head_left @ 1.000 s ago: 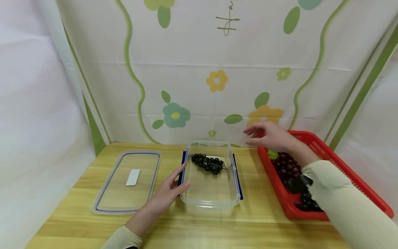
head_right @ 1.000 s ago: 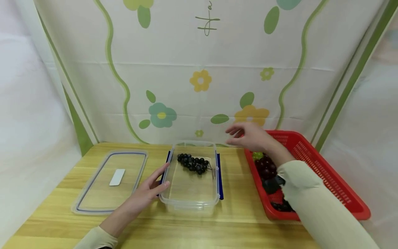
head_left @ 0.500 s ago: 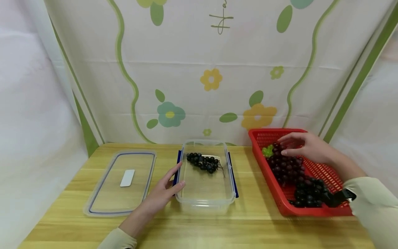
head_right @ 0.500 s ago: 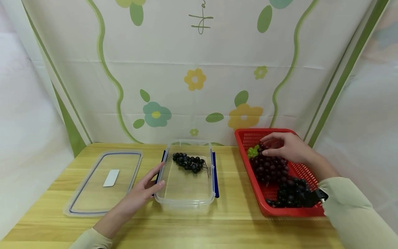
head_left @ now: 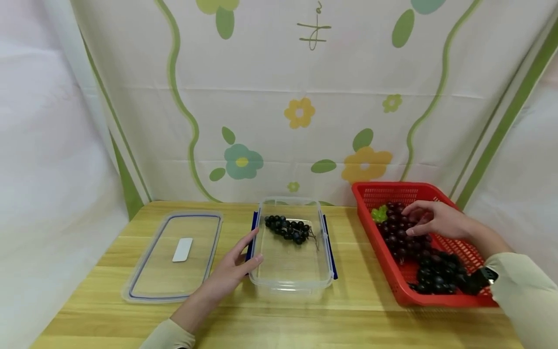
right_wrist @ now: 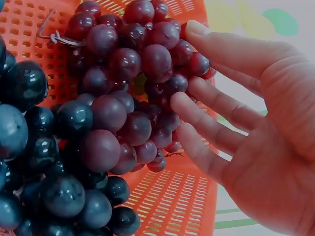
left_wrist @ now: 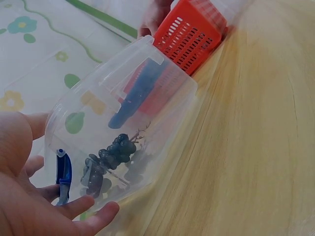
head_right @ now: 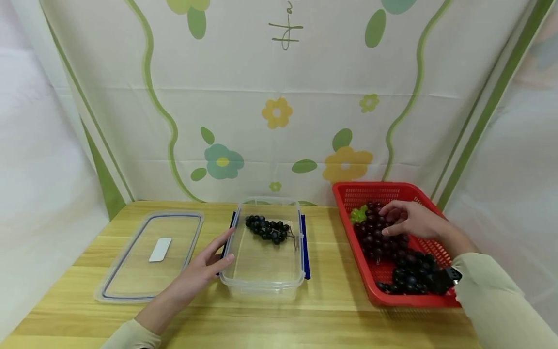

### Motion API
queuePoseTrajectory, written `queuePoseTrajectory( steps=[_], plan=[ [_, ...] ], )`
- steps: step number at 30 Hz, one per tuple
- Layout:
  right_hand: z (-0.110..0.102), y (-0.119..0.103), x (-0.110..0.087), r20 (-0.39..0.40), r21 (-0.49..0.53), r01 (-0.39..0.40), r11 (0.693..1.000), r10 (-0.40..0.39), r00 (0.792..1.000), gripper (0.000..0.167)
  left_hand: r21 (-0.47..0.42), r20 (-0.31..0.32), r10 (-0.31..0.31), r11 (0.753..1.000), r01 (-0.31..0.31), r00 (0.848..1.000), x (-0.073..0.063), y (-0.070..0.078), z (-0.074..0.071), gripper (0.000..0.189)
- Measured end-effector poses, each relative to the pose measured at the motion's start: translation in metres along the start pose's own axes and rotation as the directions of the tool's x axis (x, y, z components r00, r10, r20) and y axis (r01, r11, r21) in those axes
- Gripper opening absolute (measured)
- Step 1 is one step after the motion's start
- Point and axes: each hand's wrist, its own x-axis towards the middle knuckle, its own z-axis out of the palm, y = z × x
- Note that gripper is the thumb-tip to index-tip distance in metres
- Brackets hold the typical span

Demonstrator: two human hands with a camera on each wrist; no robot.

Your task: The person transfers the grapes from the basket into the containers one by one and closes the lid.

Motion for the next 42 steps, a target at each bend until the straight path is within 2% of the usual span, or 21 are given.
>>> queuePoseTrajectory(
  steps=[2, 5, 8, 10, 13, 15, 20, 26, 32, 37, 40, 42],
  plan=[
    [0.000, 0.002, -0.001, 0.006, 0.033, 0.007, 0.999, -0.007, 1.000, 0.043, 0.002, 0.005, 0.000, 1.000, 0.000, 1.000, 0.000, 0.000, 0.000, 0.070],
    [0.000, 0.002, -0.002, 0.081, 0.064, 0.018, 0.998, -0.024, 0.996, 0.037, 0.000, 0.006, 0.000, 1.000, 0.000, 1.000, -0.001, 0.000, 0.000, 0.069],
    [-0.001, -0.002, -0.001, 0.173, 0.066, 0.030, 0.997, -0.041, 0.984, 0.041, 0.001, 0.000, -0.001, 1.000, 0.001, 1.000, -0.002, 0.001, -0.001, 0.068],
    [-0.001, -0.005, 0.000, 0.189, 0.036, 0.037, 0.999, -0.043, 0.981, 0.046, 0.004, -0.003, -0.001, 1.000, 0.001, 1.000, -0.002, 0.001, -0.001, 0.068],
    [0.000, -0.009, 0.002, 0.175, 0.017, 0.012, 1.000, -0.015, 0.984, 0.052, 0.013, -0.002, 0.001, 1.000, -0.001, 1.000, -0.001, 0.002, -0.002, 0.068],
    [0.001, -0.012, 0.004, 0.162, 0.005, -0.035, 0.999, 0.034, 0.986, 0.059, 0.022, -0.002, 0.002, 1.000, -0.002, 1.000, -0.001, 0.002, -0.002, 0.068],
    [0.005, -0.016, 0.010, 0.149, 0.069, -0.174, 0.982, 0.163, 0.975, 0.082, 0.028, -0.006, 0.000, 1.000, 0.000, 1.000, -0.001, 0.002, -0.001, 0.068],
    [0.012, -0.008, 0.021, 0.125, 0.163, -0.225, 0.961, 0.206, 0.971, 0.108, 0.026, -0.010, -0.005, 1.000, 0.006, 1.000, 0.000, 0.002, 0.000, 0.067],
    [0.014, 0.002, 0.027, 0.117, 0.170, -0.283, 0.944, 0.266, 0.957, 0.120, 0.022, 0.000, -0.001, 1.000, 0.001, 1.000, 0.001, 0.002, 0.000, 0.066],
    [0.019, 0.001, 0.030, 0.053, 0.186, -0.262, 0.947, 0.257, 0.965, 0.119, 0.023, -0.006, -0.005, 1.000, 0.005, 1.000, 0.001, 0.002, 0.000, 0.067],
    [0.021, 0.000, 0.032, -0.017, 0.160, -0.192, 0.968, 0.197, 0.980, 0.110, 0.020, -0.007, -0.007, 1.000, 0.007, 1.000, 0.001, 0.001, 0.000, 0.067],
    [0.022, 0.000, 0.033, -0.067, 0.105, -0.137, 0.985, 0.145, 0.987, 0.099, 0.018, -0.007, -0.007, 1.000, 0.008, 1.000, 0.001, 0.001, 0.000, 0.067]
  ],
)
